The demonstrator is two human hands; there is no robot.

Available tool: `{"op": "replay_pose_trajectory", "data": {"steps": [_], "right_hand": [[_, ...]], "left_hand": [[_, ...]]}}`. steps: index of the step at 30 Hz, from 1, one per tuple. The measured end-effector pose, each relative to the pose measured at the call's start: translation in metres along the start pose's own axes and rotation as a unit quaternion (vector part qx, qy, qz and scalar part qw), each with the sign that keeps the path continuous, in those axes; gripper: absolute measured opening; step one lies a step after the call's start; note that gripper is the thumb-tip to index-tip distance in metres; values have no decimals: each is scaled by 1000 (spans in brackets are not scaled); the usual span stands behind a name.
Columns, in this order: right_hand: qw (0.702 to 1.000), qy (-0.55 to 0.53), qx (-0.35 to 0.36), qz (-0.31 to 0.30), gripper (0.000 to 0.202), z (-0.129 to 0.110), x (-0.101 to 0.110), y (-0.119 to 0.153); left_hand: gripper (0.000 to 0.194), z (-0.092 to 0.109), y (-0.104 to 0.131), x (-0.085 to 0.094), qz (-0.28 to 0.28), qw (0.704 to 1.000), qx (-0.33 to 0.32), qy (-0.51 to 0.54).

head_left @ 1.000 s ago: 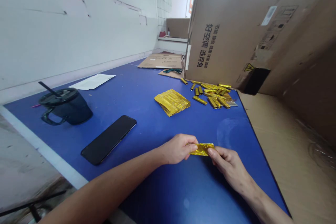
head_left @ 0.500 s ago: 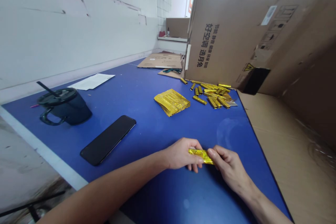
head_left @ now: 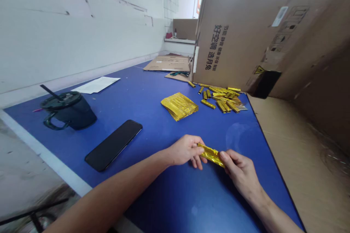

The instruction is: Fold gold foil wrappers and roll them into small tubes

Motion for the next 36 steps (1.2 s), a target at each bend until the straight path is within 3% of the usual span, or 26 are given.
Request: {"op": "replay_pose_trajectory", "data": {"steps": [7,12,18,23,30,36], "right_hand": [[999,14,7,-45,39,-4,-13,4],[998,5,-28,-64,40,5,-15,2],[986,-85,-65,-131,40,8,-26,1],[997,-2,-3,-78,33,-1,-19,3],[988,123,70,-64,33,-13,-23,7],[979,167,106,-43,34,-17,-23,9]], "left_hand": [[22,10,-1,23,105,992,-63,22],[23,7,-3,22,99,993,-69,15],[22,13,-4,28,122,988,-95,3],[24,11,-3,26,132,988,-84,18],[33,7,-2,19,129,989,-60,42],[25,8,-1,25,126,989,-64,-47]]}}
Point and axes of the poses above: each hand's wrist, its own y-axis away from the middle knuckle, its own x-axis out of the back of the hand, z = x × y, the point moved 10 cm from there along -y, towards the middle knuckle, and after that the axes turned 11 degrees about -x, right-handed, at the moved point
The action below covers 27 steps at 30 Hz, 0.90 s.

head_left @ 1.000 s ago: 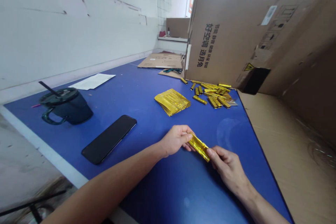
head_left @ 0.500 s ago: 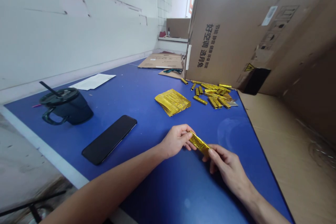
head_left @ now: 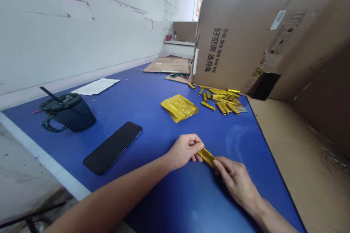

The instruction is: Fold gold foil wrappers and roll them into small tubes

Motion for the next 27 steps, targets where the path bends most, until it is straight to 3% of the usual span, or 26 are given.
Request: {"op": "replay_pose_trajectory", "data": {"steps": [13,21,24,27], "right_hand": [[999,-45,13,-14,29,-2,4,-2],[999,11,43,-26,30,-10,-1,2],[996,38,74,29,26,-12,9,2],[979,121,120,115,23,-17,22,5]], "left_hand": [[13,10,-1,7,1,992,-68,-105],[14,14,2,4,16,989,-75,-126],[13,30,5,2,12,976,-119,-185],[12,48,7,-5,-19,942,-193,-274]]}}
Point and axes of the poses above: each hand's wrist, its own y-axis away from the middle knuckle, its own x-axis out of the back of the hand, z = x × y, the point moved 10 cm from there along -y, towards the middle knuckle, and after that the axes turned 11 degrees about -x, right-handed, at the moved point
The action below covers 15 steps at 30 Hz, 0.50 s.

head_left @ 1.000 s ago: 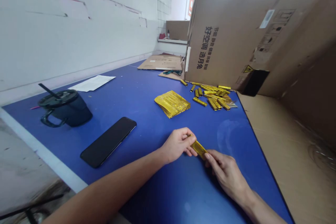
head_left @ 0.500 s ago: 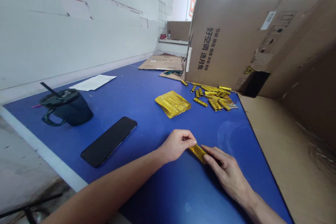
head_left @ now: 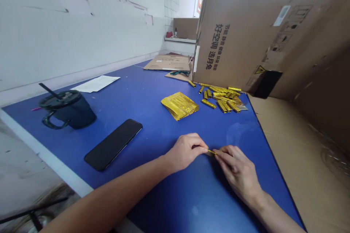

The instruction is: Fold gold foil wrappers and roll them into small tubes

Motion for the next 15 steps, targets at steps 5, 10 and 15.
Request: {"op": "replay_pose_trajectory", "data": {"steps": [5,10,15], "right_hand": [[986,153,48,40,26,-9,1,1],[982,180,55,-29,26,-13,-16,3],[983,163,56,-65,29,-15,-23,4]], "left_hand": [[16,14,1,-16,-120,967,-117,-190],[15,8,9,-34,-217,921,-129,-298],[16,7,13,-42,-252,900,-142,-326]]}}
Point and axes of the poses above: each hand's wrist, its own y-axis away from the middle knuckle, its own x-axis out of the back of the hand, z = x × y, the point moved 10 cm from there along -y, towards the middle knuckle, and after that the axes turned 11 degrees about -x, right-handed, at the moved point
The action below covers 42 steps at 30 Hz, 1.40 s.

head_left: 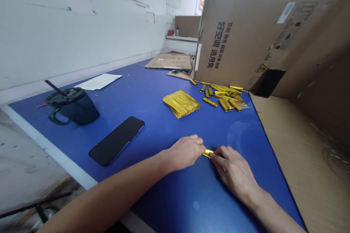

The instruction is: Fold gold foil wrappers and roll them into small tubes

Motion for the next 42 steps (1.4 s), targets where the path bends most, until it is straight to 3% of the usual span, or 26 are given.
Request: {"op": "replay_pose_trajectory", "data": {"steps": [14,24,42], "right_hand": [[987,-149,-59,-7,16,23,-7,-4],[989,-135,-56,-28,15,17,-10,-4],[997,-70,-35,-22,24,7,-7,-1]], "left_hand": [[9,0,0,1,11,1000,-4,10],[9,-2,1,2,16,999,15,30],[16,7,-1,-1,-9,998,8,-56]]}}
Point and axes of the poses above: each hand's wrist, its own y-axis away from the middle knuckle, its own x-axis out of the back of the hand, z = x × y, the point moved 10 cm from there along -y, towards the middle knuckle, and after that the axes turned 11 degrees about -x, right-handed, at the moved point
